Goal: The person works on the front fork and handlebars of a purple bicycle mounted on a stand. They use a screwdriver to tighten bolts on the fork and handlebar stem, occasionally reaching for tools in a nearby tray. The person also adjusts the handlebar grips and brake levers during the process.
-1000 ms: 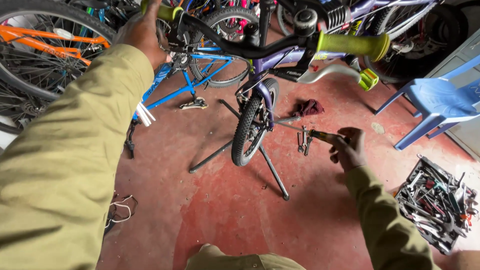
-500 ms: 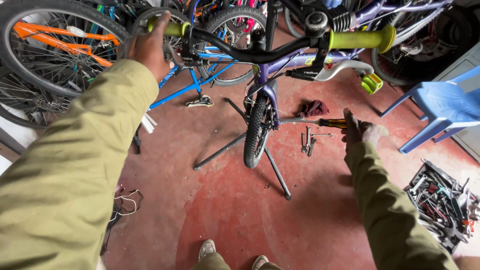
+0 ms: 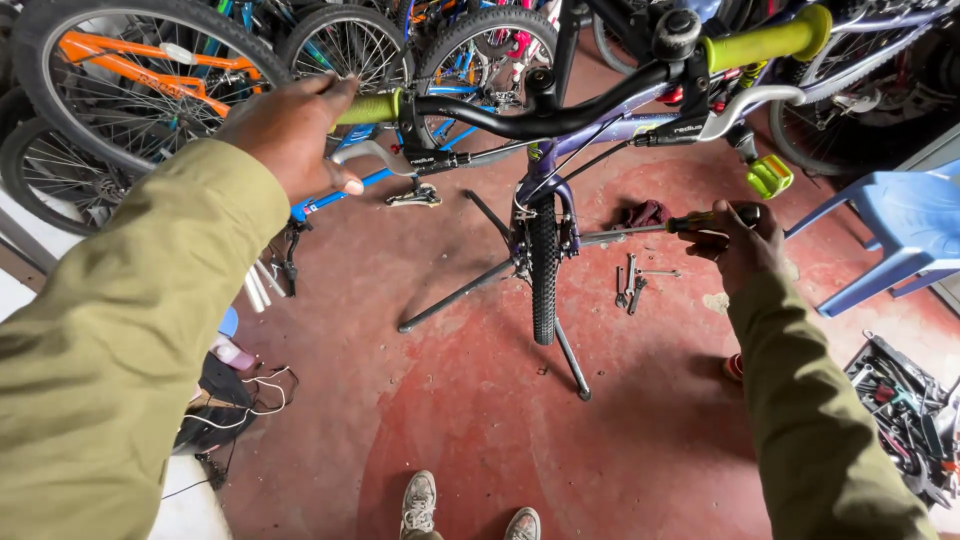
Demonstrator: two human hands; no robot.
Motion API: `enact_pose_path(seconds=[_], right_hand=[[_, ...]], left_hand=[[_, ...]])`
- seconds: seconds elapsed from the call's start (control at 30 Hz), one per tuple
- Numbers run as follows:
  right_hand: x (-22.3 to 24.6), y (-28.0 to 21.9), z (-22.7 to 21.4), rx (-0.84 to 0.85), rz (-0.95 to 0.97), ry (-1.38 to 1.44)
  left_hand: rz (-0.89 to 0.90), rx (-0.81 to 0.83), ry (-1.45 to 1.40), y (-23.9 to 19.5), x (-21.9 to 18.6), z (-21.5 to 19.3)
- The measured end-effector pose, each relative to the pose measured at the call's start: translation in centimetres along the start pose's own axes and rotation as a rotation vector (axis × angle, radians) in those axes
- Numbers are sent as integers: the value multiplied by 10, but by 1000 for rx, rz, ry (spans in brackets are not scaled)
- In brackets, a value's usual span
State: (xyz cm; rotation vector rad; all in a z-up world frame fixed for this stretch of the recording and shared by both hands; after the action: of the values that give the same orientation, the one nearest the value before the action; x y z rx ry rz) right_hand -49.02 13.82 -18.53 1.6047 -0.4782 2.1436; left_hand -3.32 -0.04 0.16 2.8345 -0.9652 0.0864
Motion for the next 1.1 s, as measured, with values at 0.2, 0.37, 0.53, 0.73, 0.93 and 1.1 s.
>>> enact_pose_path(seconds=[0.2,0.37,0.53,0.73,0.93,1.1], right_hand=[[6,9,8,-451,170,-401],[5,-1,5,-466,311,-509],[-56,17,-65,-888,101,331],[-173,21,-66,-271,395,603],[-96,-51,125,-114,194,-866],[-102,-73,128,-122,-30,-1253]], left_hand=[[80,-135,-25,5,-1,5],[-17,-55,31,5,-1,5],[11,-61,41,0,-9,1],[-16,-90,-56,-14,-13,8],[-55,-108,-81,-23,-25,4],[-5,-185,-112,-22,-15,16]])
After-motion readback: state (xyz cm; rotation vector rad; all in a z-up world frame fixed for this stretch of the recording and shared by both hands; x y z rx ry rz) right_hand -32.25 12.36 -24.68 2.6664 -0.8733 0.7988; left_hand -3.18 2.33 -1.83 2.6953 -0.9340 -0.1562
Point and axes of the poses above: each hand's wrist, its own y-axis towards the middle knuckle, its own z-axis out of the palm, x = y × z, the point moved 4 cm from there along y, towards the middle knuckle, and after that the axes turned 3 degrees about z, right-handed, at the moved point
